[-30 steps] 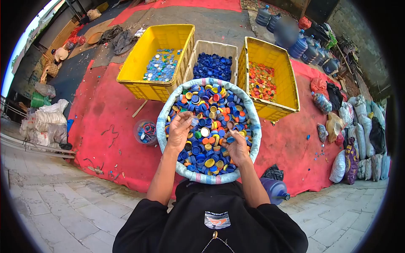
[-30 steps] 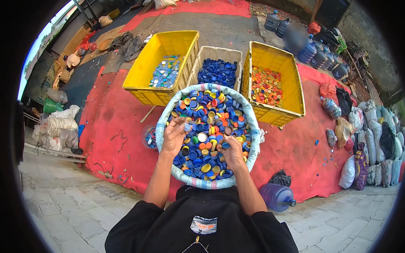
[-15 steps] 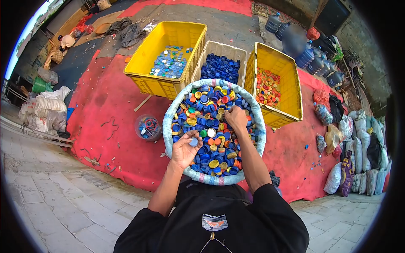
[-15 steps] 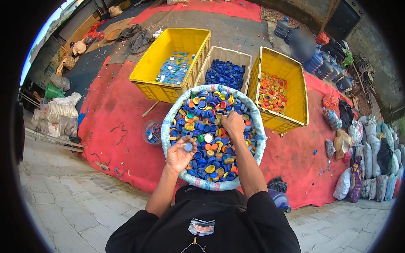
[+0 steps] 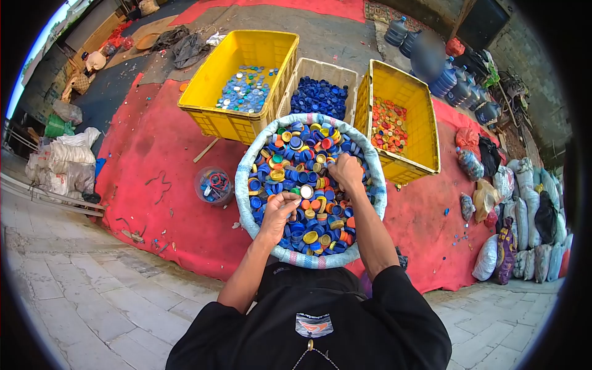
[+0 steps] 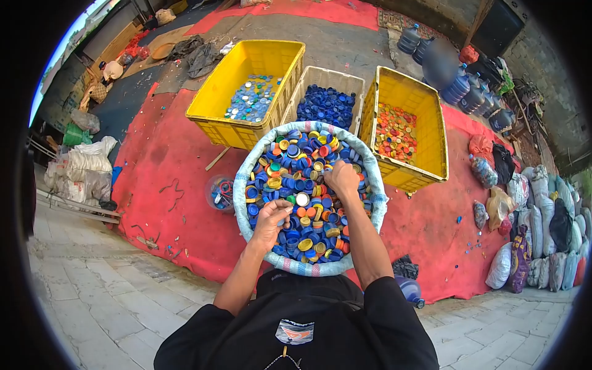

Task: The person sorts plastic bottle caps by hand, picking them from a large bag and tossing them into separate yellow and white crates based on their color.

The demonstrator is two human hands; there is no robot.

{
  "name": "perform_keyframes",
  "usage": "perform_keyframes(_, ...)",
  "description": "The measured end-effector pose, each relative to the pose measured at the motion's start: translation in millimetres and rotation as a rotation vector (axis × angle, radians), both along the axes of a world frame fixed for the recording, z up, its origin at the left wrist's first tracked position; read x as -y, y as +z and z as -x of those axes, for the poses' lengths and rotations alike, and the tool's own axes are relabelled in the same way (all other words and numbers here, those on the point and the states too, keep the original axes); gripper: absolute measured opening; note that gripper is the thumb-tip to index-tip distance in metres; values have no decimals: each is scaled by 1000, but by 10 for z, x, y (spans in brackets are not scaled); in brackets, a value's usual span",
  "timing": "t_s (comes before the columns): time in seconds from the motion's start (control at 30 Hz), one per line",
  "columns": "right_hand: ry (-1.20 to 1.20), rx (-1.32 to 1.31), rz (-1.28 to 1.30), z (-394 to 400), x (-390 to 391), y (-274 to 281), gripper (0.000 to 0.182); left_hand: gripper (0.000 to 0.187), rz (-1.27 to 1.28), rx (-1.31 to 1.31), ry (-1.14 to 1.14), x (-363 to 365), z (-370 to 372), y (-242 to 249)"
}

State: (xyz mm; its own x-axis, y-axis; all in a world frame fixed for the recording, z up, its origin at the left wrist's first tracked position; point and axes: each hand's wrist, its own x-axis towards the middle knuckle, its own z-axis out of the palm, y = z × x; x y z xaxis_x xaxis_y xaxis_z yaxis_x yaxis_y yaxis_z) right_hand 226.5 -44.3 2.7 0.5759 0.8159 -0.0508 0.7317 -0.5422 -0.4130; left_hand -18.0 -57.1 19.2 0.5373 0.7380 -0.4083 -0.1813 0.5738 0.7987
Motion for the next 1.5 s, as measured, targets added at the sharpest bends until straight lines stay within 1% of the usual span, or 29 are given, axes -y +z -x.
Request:
perform_keyframes(0.1,-137,-341,-41,-94,130,176,37,17,-123,-75,-58,-35,-89,-66)
perform_keyframes(0.13,-167,-353,-145,-170,174,34,33,17,-134,-99,-69,-42,-115,-60)
perform_keyframes(0.2,-205,-581,-240,-276,348,-28,31,17,-152,-140,-69,-60,-183,-33)
perform_keyframes(0.23,-224,-695,-290,-255,433,50,30,16,-162,-160,-70,-74,-221,-25)
perform_keyframes(0.27,-234,-913,-322,-230,552,147,21,16,-178,-168,-72,-103,-255,-41)
perform_keyframes(0.37,-246,-1442,-565,-196,850,117,14,17,-403,-340,-106,-213,-398,-1)
perform_keyframes(0.4,-269,-1554,-554,-161,942,145,12,17,-441,-368,-105,-269,-461,-38)
perform_keyframes(0.47,-227,-1712,-625,-57,1104,165,18,20,-525,-377,-124,-360,-619,-17)
perform_keyframes(0.53,-163,-1907,-714,54,1234,119,26,21,-583,-414,-165,-507,-792,-128)
perform_keyframes(0.57,-177,-1949,-741,113,1289,94,32,21,-662,-440,-156,-561,-904,-207)
perform_keyframes(0.67,-238,-2017,-779,269,1420,155,34,21,-829,-593,-214,-655,-1259,-129)
perform_keyframes(0.77,-278,-2168,-812,380,1518,160,33,20,-962,-745,-302,-765,-1603,-170)
perform_keyframes(0.87,-304,-2127,-813,478,1600,140,34,24,-1086,-895,-311,-780,-1865,-227)
perform_keyframes(0.97,-306,-2103,-798,522,1685,131,32,26,-1142,-1048,-277,-771,-2019,-301)
perform_keyframes(1.0,-311,-2089,-783,531,1704,158,34,28,-1117,-1055,-323,-796,-2042,-299)
perform_keyframes(1.1,-320,-2084,-768,549,1761,152,35,29,-1121,-1065,-336,-804,-2103,-309)
perform_keyframes(1.13,-317,-2089,-765,550,1766,139,35,24,-1162,-1033,-321,-801,-2104,-282)
perform_keyframes(1.23,-338,-2100,-759,558,1780,121,34,22,-1145,-1068,-323,-865,-2152,-353)
perform_keyframes(1.37,-365,-2073,-747,558,1767,182,33,23,-1089,-1039,-296,-902,-2146,-433)
perform_keyframes(1.47,-387,-2092,-794,554,1765,101,35,24,-749,-603,-252,-768,-1974,-174)
perform_keyframes(1.5,-465,-2070,-819,556,1742,131,36,22,-549,-450,-246,-747,-1904,-156)
